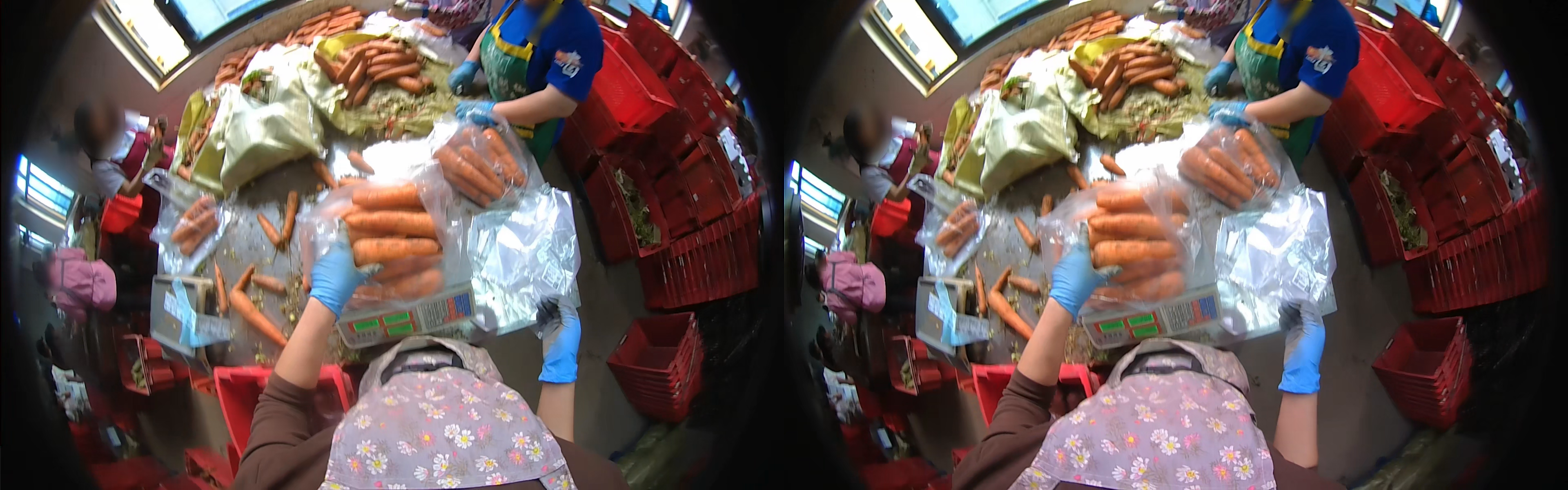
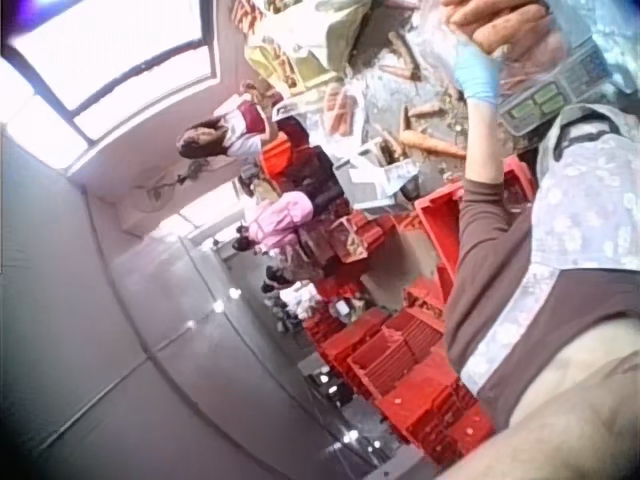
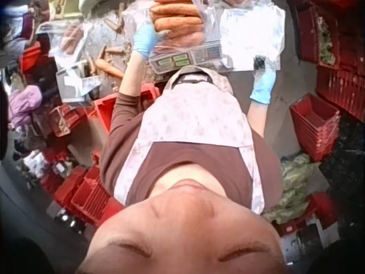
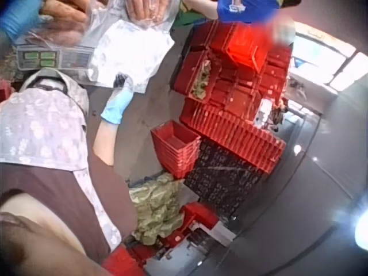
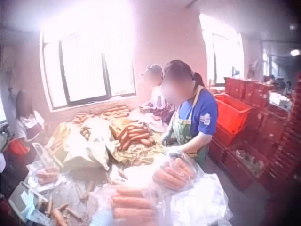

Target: The person selects carrots from a table, places them into plastic bags, weighs the bags on a digital scale, and then puts the sealed bags into red crates. Other workers are visible in the background performing similar tasks.

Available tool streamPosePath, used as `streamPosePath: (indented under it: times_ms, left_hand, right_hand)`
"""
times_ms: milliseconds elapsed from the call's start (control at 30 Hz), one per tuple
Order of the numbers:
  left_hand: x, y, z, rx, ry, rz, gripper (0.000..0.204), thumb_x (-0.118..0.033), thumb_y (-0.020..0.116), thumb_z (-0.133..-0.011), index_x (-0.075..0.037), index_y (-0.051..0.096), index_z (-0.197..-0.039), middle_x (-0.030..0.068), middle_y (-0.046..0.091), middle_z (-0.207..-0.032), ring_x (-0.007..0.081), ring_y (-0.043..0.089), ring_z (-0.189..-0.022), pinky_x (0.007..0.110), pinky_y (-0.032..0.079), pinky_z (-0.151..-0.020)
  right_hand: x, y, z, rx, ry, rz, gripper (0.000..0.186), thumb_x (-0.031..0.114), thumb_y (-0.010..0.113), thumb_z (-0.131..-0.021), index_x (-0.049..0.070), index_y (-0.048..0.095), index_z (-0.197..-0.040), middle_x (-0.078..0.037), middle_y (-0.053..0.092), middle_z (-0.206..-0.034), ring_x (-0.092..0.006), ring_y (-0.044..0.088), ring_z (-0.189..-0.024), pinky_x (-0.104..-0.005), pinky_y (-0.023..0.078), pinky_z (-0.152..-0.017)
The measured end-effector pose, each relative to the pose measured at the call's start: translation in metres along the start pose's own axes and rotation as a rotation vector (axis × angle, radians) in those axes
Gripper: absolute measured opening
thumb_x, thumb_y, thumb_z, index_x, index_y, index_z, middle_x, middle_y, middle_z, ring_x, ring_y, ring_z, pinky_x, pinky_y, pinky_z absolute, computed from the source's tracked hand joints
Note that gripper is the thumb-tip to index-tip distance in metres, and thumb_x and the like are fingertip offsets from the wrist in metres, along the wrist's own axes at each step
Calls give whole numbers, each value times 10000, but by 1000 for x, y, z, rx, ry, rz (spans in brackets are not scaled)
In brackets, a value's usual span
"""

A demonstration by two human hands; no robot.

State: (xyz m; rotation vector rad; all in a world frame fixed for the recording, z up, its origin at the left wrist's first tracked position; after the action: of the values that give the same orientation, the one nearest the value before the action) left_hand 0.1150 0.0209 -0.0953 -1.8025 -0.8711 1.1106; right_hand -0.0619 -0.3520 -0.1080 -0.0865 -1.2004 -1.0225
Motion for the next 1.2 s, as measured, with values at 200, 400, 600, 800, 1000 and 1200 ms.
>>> streamPosePath:
  times_ms: [200,400,600,800,1000,1200]
  left_hand:
    - [-34,-43,37,-4,-199,42,646,-287,700,-737,-59,433,-1280,197,623,-872,349,616,-749,397,497,-658]
    - [-53,-85,62,-561,-215,464,269,56,546,-842,25,584,-1106,47,612,-932,90,566,-768,213,476,-695]
    - [22,-38,103,-553,-623,543,170,-49,549,-856,11,622,-996,91,652,-857,154,602,-762,259,482,-701]
    - [54,30,134,-448,-861,657,172,-105,563,-828,-8,632,-953,123,661,-841,167,623,-737,292,483,-704]
    - [144,69,130,-558,-895,217,175,-99,592,-787,-19,631,-938,119,659,-790,189,617,-684,303,497,-666]
    - [152,70,76,-253,-936,20,288,-233,655,-708,-14,631,-894,212,631,-835,376,601,-759,406,491,-699]
  right_hand:
    - [1,-8,6,362,-350,1646,422,224,595,-812,-23,539,-1149,-193,599,-1097,-327,578,-1010,-367,441,-883]
    - [-9,29,-1,538,-202,1531,414,233,579,-819,-9,540,-1153,-204,605,-1071,-325,586,-994,-372,451,-854]
    - [-27,43,-8,610,-128,1440,483,202,586,-826,30,456,-1259,-181,618,-1002,-286,608,-896,-370,465,-789]
    - [-33,55,-15,638,-155,1419,466,190,586,-851,28,454,-1269,-119,610,-883,-199,581,-777,-317,471,-709]
    - [-31,68,-31,639,-266,1411,445,194,560,-867,12,451,-1258,-131,621,-847,-186,585,-755,-314,469,-700]
    - [-26,81,-46,596,-265,1429,463,143,563,-846,16,432,-1271,-125,635,-877,-199,598,-766,-316,478,-709]
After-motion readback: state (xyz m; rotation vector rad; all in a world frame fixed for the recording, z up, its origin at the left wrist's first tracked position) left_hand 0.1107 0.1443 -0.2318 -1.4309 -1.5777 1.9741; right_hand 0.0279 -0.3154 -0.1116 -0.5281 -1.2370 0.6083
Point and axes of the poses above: each hand's wrist, its own z-axis away from the middle knuckle, its own y-axis out of the palm, x = y × z, the point moved 1 cm from there along -z, towards the middle knuckle
